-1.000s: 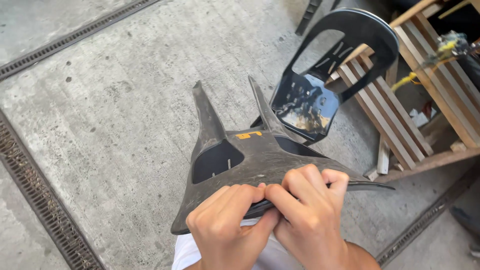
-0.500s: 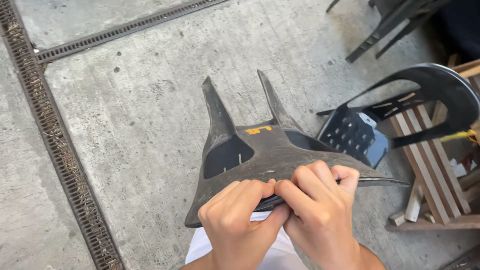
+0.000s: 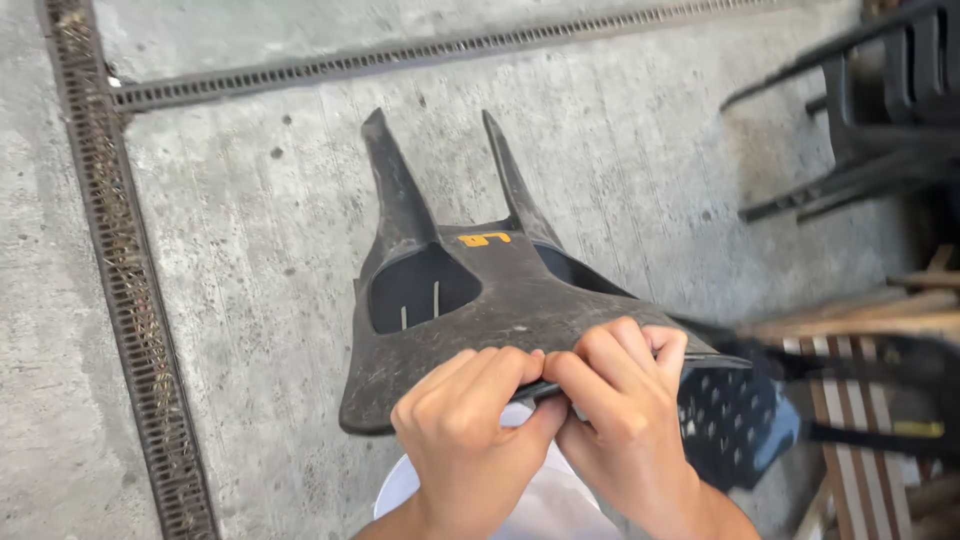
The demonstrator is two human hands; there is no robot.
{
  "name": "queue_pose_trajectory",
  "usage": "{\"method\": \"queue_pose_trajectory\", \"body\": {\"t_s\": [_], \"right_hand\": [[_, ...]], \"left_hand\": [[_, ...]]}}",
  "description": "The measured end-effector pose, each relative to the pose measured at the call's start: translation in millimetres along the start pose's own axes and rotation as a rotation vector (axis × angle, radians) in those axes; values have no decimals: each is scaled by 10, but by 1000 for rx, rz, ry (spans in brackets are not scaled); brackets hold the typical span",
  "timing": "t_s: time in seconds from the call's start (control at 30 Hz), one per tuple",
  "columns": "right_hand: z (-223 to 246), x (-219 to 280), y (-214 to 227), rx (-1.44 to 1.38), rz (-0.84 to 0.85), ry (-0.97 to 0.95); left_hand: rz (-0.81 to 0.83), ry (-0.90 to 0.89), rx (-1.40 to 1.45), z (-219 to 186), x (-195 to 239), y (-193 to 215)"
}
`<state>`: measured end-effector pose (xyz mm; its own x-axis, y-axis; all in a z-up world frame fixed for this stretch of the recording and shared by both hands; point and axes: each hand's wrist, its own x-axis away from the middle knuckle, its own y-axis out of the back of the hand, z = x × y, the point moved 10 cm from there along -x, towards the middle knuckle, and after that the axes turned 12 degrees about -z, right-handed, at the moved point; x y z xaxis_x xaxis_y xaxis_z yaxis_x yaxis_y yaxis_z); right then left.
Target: Arranging and stacking plastic chairs in a dining area.
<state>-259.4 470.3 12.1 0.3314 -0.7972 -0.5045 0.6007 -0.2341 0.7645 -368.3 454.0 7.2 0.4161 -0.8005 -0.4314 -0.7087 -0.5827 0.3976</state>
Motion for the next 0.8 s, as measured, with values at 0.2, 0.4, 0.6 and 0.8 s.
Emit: {"method": "queue_pose_trajectory", "body": {"t_s": [0.2, 0.4, 0.6, 0.8], "right_hand": [[-35, -1192, -579, -76, 42, 112], [146, -2177, -1289, -104, 86, 193], [350, -3239, -2248, -87, 137, 224], [474, -4262, -2930, -8, 114, 184]], "left_hand": [[-126, 93, -66, 435, -1102, -20], [-194, 168, -95, 1078, -2029, 115], [-176, 243, -77, 1962, -3152, 244], [-122, 235, -61, 2573, -4345, 295]]}}
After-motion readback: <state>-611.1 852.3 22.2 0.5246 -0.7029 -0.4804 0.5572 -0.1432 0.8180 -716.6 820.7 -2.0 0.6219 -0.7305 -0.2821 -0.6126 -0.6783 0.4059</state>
